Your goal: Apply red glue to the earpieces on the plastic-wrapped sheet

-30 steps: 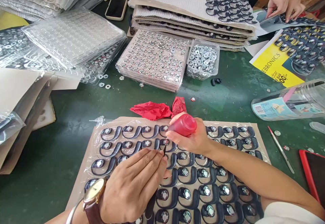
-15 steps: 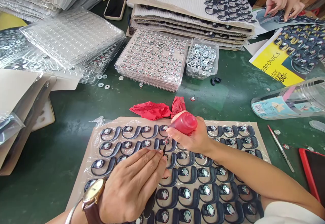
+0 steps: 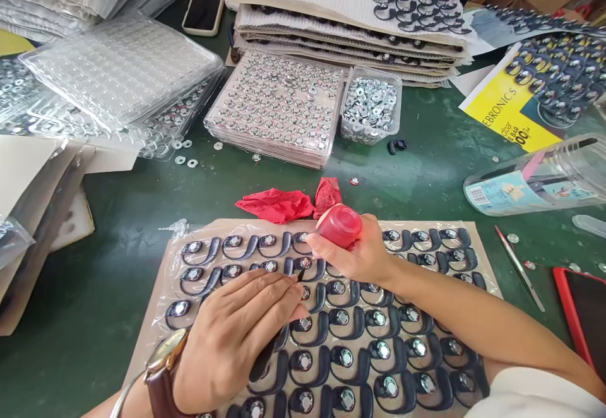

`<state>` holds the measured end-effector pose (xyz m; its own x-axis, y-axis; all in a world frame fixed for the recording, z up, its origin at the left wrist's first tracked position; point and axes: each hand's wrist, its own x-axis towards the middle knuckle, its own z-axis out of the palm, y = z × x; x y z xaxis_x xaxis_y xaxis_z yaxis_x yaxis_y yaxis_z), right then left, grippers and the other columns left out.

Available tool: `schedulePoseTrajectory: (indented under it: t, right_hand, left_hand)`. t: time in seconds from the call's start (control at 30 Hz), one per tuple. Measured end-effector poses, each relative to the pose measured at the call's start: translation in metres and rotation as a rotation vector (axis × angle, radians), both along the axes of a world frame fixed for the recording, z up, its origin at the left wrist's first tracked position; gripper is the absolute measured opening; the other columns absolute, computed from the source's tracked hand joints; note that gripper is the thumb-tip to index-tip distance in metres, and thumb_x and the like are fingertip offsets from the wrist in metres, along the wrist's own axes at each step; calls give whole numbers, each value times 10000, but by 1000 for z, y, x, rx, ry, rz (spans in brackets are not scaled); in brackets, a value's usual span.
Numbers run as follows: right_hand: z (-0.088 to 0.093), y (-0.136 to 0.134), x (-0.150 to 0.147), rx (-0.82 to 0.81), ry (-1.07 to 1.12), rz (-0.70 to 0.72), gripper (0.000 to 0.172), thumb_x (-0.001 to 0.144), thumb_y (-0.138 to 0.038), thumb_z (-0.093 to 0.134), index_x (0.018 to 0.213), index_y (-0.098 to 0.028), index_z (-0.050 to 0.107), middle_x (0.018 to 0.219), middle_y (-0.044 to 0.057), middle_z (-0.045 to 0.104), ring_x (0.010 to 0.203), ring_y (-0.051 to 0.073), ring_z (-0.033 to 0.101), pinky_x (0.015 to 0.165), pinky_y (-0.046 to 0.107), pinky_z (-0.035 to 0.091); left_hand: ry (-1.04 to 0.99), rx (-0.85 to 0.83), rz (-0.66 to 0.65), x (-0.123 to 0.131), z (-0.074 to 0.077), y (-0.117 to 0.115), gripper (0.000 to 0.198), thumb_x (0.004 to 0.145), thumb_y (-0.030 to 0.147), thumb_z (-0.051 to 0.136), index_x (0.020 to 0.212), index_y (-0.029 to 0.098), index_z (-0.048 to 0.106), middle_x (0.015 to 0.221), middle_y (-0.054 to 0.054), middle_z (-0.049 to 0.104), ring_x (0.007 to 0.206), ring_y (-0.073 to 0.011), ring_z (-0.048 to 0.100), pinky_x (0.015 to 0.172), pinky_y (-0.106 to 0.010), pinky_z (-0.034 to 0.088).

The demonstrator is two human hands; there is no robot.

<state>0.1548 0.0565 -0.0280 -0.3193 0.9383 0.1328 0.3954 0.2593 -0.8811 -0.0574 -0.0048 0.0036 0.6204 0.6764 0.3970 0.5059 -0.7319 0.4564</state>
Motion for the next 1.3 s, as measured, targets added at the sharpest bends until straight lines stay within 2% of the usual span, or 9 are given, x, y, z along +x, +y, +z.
schedulePoseTrajectory:
  t: [0.2,0.43,0.63,0.8,0.93,1.1,1.2,1.3]
  right_hand:
    - [-3,-2,1,11,56,-7,218,796,-374,676,691,-190,628,607,13,640,554,131,581,572,255,486]
    - [-3,-2,0,-32,79,3,252,808,-416,662,700,-191,623,641,20,640,561,134,595,551,250,494]
    - [-6,-5,1,-72,105,28,222,808,-413,673,776,-200,619,673,17,641,576,140,604,559,256,493]
    - [-7,-5,-2,-1,137,45,211,792,-389,694,760,-198,610,766,31,659,620,136,605,595,259,509]
    - [-9,-5,-5,72,154,58,196,778,-362,711,762,-194,611,756,24,659,586,120,592,570,246,507]
    - [0,-2,-3,213,222,109,206,714,-325,759,772,-200,606,696,2,659,580,128,611,555,248,512]
    - [14,-1,1,78,249,92,222,705,-339,771,732,-200,599,662,-4,653,563,128,598,549,255,508]
    - [21,-7,2,-89,224,64,187,731,-325,755,740,-202,614,623,-14,641,518,118,576,504,252,489]
  left_hand:
    - [-23,-67,3,-1,1,3,212,875,68,517,1056,99,622,993,-66,712,929,-160,668,883,-296,529]
    - [-52,-154,54,-3,-1,7,229,851,51,551,1048,143,624,980,-43,710,872,-142,662,836,-288,527]
    - [-108,-225,138,-2,1,24,95,879,121,568,902,173,643,879,-2,717,764,-107,663,721,-222,520]
    - [-99,-283,203,-5,-1,36,128,904,207,548,861,182,666,834,11,716,716,-110,665,645,-199,528]
    - [-86,-373,242,-7,-4,39,160,909,258,544,849,192,677,833,17,718,727,-119,672,665,-203,547]
    - [-116,-265,195,-6,-3,35,111,899,203,559,901,191,669,872,3,722,751,-123,675,673,-218,539]
    - [-133,-181,179,-7,1,26,83,873,149,588,914,175,655,886,-3,723,766,-116,675,712,-226,540]
    - [-126,-107,128,-13,2,9,142,834,94,619,961,153,649,898,-17,722,807,-123,675,776,-250,544]
